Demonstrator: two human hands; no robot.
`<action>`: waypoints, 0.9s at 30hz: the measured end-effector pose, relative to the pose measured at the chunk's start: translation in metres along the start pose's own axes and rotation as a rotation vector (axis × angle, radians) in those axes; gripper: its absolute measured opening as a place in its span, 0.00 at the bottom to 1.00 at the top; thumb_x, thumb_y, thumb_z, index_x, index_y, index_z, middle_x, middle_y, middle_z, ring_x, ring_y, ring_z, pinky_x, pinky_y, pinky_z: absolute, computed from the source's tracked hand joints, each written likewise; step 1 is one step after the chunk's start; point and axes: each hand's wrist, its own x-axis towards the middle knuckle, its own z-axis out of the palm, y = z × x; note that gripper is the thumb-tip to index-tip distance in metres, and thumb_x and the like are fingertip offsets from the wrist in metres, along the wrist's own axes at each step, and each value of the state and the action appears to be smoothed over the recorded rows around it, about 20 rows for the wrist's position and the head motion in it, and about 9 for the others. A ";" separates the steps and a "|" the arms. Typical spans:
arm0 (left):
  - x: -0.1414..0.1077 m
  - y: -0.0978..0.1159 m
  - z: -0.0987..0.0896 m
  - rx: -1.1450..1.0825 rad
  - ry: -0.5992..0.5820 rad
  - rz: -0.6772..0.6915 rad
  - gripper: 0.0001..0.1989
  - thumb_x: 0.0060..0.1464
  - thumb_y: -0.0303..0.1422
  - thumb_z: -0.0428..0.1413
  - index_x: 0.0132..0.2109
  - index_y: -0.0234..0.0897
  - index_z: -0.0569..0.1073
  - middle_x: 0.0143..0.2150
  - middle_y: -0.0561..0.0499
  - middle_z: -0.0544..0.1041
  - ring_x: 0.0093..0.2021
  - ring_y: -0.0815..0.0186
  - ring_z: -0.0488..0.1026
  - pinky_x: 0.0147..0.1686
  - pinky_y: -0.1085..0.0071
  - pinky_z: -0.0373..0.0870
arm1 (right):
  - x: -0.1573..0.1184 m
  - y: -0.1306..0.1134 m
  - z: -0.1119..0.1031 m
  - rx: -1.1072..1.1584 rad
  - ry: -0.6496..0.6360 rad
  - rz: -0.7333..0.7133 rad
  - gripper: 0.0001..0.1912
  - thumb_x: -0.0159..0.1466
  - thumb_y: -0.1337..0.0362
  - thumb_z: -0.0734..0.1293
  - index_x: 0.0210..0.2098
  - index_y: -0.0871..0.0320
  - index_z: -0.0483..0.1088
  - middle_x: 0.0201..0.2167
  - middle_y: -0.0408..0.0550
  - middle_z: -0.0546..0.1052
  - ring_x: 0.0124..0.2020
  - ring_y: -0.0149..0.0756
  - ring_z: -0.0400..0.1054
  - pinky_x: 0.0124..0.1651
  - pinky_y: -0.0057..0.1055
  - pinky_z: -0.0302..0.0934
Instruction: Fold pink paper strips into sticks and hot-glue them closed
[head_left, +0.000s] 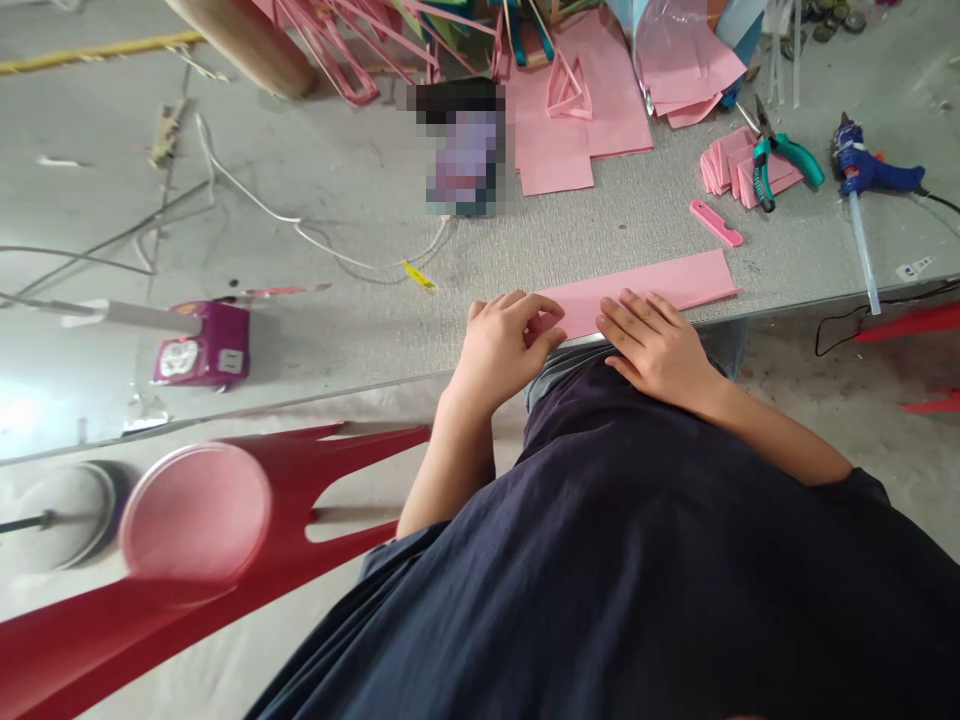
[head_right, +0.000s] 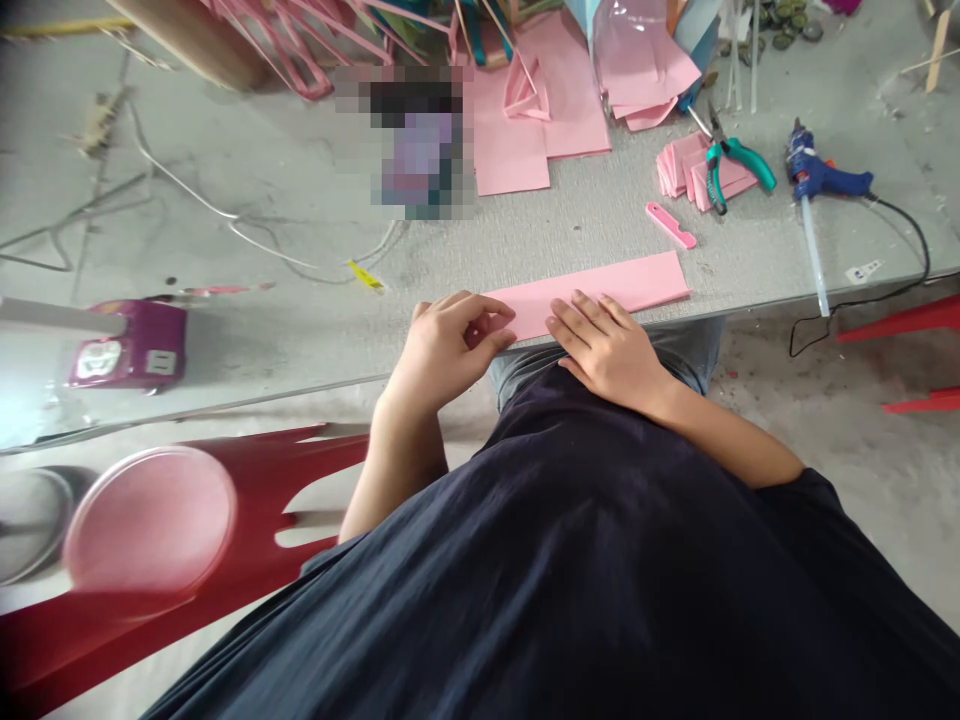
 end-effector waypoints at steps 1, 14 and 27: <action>0.000 0.000 0.000 -0.003 -0.001 -0.003 0.07 0.66 0.33 0.62 0.50 0.45 0.83 0.40 0.51 0.81 0.42 0.56 0.79 0.57 0.53 0.69 | -0.002 0.003 -0.001 -0.007 0.002 0.014 0.27 0.84 0.56 0.62 0.77 0.58 0.73 0.79 0.59 0.73 0.81 0.57 0.66 0.83 0.59 0.59; 0.001 -0.004 -0.001 -0.033 0.002 -0.001 0.06 0.65 0.31 0.63 0.48 0.46 0.83 0.38 0.52 0.80 0.41 0.58 0.79 0.55 0.55 0.71 | -0.036 0.034 -0.015 -0.077 0.047 0.215 0.27 0.83 0.53 0.63 0.74 0.57 0.77 0.77 0.57 0.75 0.80 0.56 0.70 0.81 0.57 0.64; -0.017 -0.021 0.002 0.024 0.089 0.019 0.11 0.71 0.32 0.60 0.53 0.49 0.85 0.45 0.46 0.80 0.51 0.49 0.80 0.56 0.48 0.71 | -0.070 0.056 -0.046 -0.178 0.035 0.370 0.30 0.83 0.50 0.63 0.74 0.63 0.75 0.76 0.64 0.74 0.79 0.64 0.70 0.79 0.60 0.67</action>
